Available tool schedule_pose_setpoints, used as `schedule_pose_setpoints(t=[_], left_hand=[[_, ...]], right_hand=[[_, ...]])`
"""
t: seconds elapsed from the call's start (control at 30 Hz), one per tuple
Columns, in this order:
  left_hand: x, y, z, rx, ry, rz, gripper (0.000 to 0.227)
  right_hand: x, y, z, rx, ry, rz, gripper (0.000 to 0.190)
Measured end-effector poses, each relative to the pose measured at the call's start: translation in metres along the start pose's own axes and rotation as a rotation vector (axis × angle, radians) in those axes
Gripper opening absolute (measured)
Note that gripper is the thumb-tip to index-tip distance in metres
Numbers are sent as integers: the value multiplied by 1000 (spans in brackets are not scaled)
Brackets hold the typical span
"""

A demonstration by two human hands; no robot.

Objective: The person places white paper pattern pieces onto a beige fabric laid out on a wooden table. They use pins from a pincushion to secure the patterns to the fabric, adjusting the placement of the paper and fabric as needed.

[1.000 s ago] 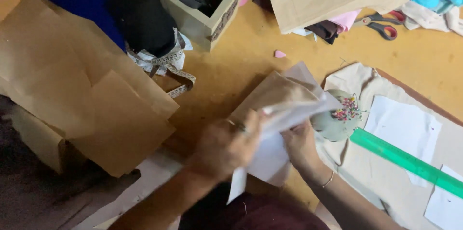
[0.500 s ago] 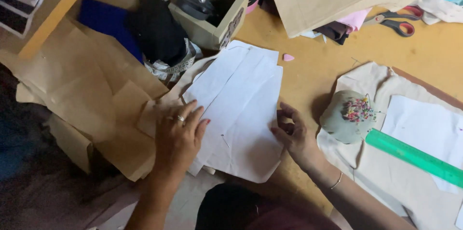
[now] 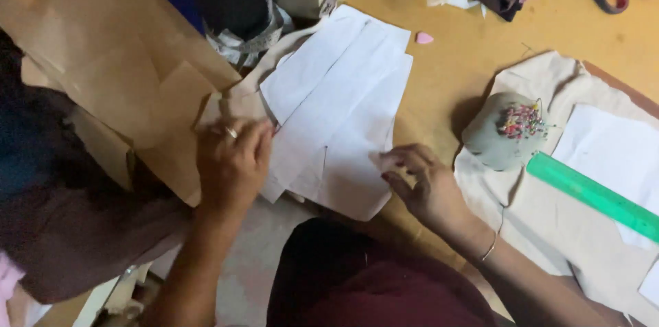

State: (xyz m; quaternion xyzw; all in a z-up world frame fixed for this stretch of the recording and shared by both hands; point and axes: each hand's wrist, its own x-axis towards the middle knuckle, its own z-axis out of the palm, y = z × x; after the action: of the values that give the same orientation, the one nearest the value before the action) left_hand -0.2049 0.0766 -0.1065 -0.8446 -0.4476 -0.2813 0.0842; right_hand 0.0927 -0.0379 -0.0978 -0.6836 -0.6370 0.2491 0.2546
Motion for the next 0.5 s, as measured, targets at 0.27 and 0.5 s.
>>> schedule_pose_setpoints(t=[0.27, 0.5], left_hand=[[-33, 84, 45, -9, -247, -71, 26], [-21, 88, 46, 139, -603, -112, 12]], right_hand=[[-1, -8, 21, -16, -60, -185, 16], [-11, -4, 13, 196, -78, -245, 12]])
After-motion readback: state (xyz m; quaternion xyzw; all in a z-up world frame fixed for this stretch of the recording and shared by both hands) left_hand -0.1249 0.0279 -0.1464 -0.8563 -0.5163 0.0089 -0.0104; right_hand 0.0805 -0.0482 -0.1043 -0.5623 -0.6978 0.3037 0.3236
